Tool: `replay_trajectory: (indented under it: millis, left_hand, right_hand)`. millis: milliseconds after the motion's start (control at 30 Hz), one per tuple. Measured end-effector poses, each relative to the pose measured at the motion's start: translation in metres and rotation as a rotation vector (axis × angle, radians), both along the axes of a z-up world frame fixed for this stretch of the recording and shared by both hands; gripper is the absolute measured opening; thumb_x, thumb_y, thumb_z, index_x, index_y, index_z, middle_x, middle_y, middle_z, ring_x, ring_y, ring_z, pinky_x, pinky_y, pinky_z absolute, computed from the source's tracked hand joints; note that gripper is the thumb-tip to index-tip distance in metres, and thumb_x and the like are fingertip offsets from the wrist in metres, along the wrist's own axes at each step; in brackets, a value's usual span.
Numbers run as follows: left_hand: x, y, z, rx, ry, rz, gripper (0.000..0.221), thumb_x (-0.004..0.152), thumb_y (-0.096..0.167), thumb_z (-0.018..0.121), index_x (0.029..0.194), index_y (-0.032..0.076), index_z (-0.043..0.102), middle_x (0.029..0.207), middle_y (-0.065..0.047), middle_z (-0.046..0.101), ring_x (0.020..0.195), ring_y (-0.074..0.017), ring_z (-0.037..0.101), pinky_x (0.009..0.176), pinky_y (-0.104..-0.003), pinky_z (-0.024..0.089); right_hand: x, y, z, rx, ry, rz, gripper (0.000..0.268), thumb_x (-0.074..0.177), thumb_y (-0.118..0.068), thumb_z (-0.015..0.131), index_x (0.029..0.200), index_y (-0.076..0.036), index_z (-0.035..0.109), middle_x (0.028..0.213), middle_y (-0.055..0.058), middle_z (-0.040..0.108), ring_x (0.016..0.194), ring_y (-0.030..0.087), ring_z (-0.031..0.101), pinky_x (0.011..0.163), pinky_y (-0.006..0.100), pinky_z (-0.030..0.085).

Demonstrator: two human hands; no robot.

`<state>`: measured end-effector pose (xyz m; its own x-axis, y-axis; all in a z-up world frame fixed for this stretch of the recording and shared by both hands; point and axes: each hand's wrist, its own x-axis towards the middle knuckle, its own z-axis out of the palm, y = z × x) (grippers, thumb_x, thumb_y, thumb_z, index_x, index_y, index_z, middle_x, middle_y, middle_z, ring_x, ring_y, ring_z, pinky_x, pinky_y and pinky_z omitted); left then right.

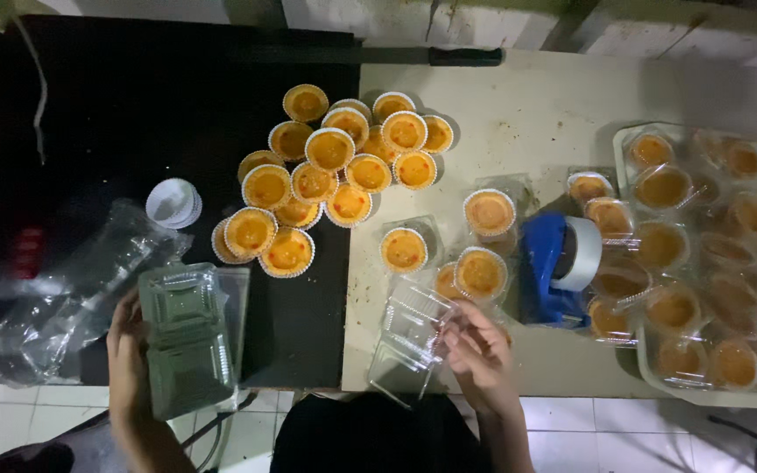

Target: The person picks up egg tarts from a table and places them into individual clear plastic containers, then closes the lids and uses a tape dispenser to seal them.

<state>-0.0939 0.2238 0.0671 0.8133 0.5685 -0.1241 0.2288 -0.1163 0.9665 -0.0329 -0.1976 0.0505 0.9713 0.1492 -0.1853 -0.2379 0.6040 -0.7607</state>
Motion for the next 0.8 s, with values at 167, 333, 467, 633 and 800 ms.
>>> replay_trajectory:
  millis: [167, 333, 467, 633, 800]
  left_hand:
    - [0.006, 0.004, -0.005, -0.013, 0.051, -0.051, 0.05, 0.098, 0.014, 0.025, 0.142, -0.004, 0.039, 0.141, -0.018, 0.047, 0.128, -0.0263, 0.045, 0.104, -0.037, 0.035]
    - [-0.002, -0.004, 0.002, 0.448, 0.211, -0.093, 0.055, 0.095, 0.019, 0.043, 0.144, -0.007, 0.04, 0.135, -0.027, 0.051, 0.123, -0.0366, 0.049, 0.1, -0.047, 0.038]
    - [-0.013, -0.042, 0.032, 1.143, -0.032, 0.009, 0.045, 0.097, 0.005, 0.062, 0.137, -0.009, 0.048, 0.135, -0.031, 0.052, 0.122, -0.0432, 0.046, 0.102, -0.056, 0.038]
    - [-0.002, -0.136, 0.051, 0.074, -0.117, -0.218, 0.041, 0.095, 0.027, 0.05, 0.13, 0.005, 0.05, 0.115, -0.011, 0.059, 0.1, -0.0211, 0.061, 0.08, -0.031, 0.054]
    - [0.019, -0.201, -0.017, -0.725, 0.024, -0.736, 0.062, 0.092, 0.052, 0.041, 0.137, 0.009, 0.04, 0.134, -0.016, 0.047, 0.079, -0.0229, 0.067, 0.069, -0.034, 0.062]
  right_hand:
    - [0.01, 0.005, 0.032, -0.29, -0.432, 0.315, 0.007, 0.09, -0.002, 0.063, 0.096, 0.0, 0.066, 0.083, 0.011, 0.065, 0.077, 0.02, 0.062, 0.07, 0.031, 0.051]
    - [0.014, 0.005, 0.021, -0.335, -0.369, 0.313, 0.002, 0.086, 0.0, 0.067, 0.086, 0.002, 0.066, 0.084, 0.011, 0.067, 0.077, 0.017, 0.06, 0.069, 0.026, 0.047]
    - [0.004, -0.009, -0.029, -0.386, -0.226, 0.179, 0.01, 0.074, 0.003, 0.079, 0.077, 0.0, 0.07, 0.067, 0.007, 0.07, 0.059, 0.007, 0.058, 0.053, 0.021, 0.047]
    - [0.018, 0.015, 0.025, -0.441, -0.552, 0.167, 0.01, 0.08, -0.016, 0.076, 0.078, -0.008, 0.071, 0.068, -0.002, 0.053, 0.055, 0.006, 0.037, 0.052, 0.022, 0.027]
    - [0.022, 0.022, 0.046, -0.547, -0.952, 0.171, 0.01, 0.077, -0.008, 0.078, 0.08, -0.003, 0.07, 0.084, 0.011, 0.071, 0.079, 0.024, 0.072, 0.072, 0.032, 0.063]
